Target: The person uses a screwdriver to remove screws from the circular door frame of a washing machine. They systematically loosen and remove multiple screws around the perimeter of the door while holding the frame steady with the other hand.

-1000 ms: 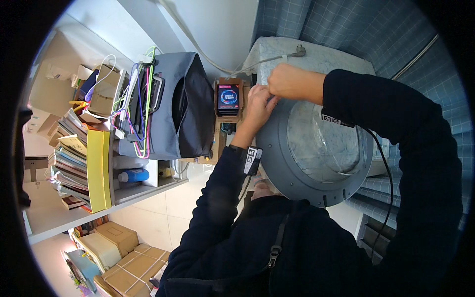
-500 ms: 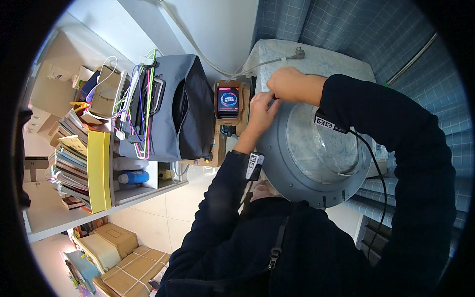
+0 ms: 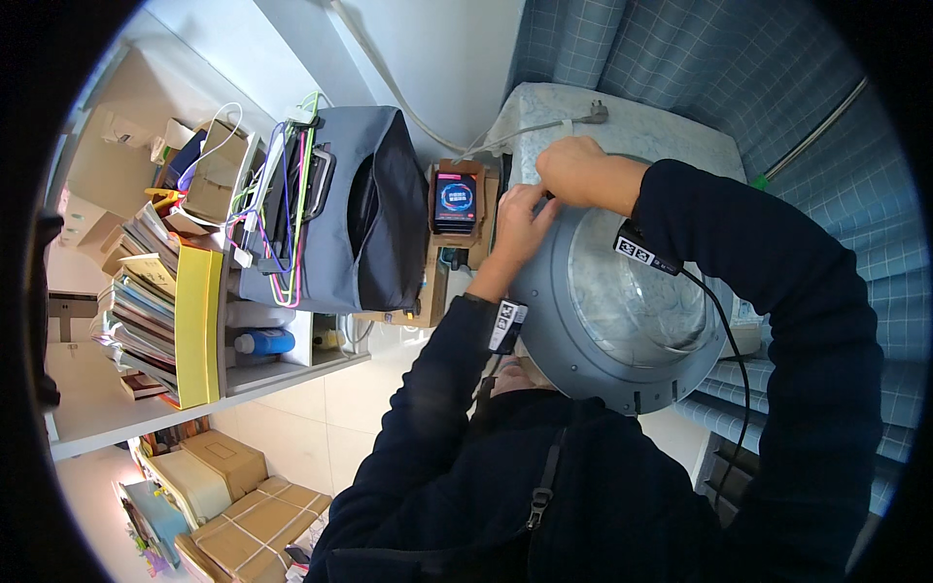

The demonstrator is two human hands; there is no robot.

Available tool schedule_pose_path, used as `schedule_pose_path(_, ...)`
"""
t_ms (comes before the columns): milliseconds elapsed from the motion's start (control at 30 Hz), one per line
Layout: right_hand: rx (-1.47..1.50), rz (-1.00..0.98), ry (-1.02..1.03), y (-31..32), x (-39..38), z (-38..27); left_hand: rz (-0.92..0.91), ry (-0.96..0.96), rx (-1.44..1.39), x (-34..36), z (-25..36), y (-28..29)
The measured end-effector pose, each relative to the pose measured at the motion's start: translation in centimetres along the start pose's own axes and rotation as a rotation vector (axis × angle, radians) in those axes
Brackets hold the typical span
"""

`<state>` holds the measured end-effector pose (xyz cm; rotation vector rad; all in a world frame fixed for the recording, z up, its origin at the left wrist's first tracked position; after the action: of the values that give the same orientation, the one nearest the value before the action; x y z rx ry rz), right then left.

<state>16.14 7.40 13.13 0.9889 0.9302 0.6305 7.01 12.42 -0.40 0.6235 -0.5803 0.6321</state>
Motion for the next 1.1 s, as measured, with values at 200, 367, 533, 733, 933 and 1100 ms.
schedule_pose_path(200, 0.230, 0.164, 0.444, -0.5, -1.2, 0.7, -0.327, 0.020, -0.403, 1.2, -2.8, 0.4)
schedule_pose_path(367, 0.123, 0.090, 0.210, 0.2, -1.0, 0.4, -0.474, -0.040, -0.352, 3.1, -3.6, 1.0)
schedule_pose_path(533, -0.043, -0.051, -0.083, 0.6, -0.5, 0.5, -0.482, -0.072, -0.142, 3.6, -2.6, 0.9)
schedule_pose_path(733, 0.045, 0.086, 0.065, -1.2, -0.2, 1.7, -0.562, 0.182, -0.383, 3.7, -2.4, 1.4)
schedule_pose_path(933, 0.139, 0.105, 0.024, -1.3, -1.4, 1.8, -0.550, 0.079, -0.254, 4.2, -1.8, 1.6)
schedule_pose_path(1100, 0.067, -0.011, -0.117, -0.9, -1.1, 1.4, -0.476, 0.088, -0.314, 3.8, -1.5, 1.1)
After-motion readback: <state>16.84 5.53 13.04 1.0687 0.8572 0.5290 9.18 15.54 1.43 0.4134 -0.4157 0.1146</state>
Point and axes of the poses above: each hand's wrist, its own x-axis towards the middle knuckle, its own y-axis out of the back of the hand, z = x × y, the point moved 2 cm from there along x, towards the middle knuckle, and after that the axes turned 10 degrees about -y, right-handed, at the moved point
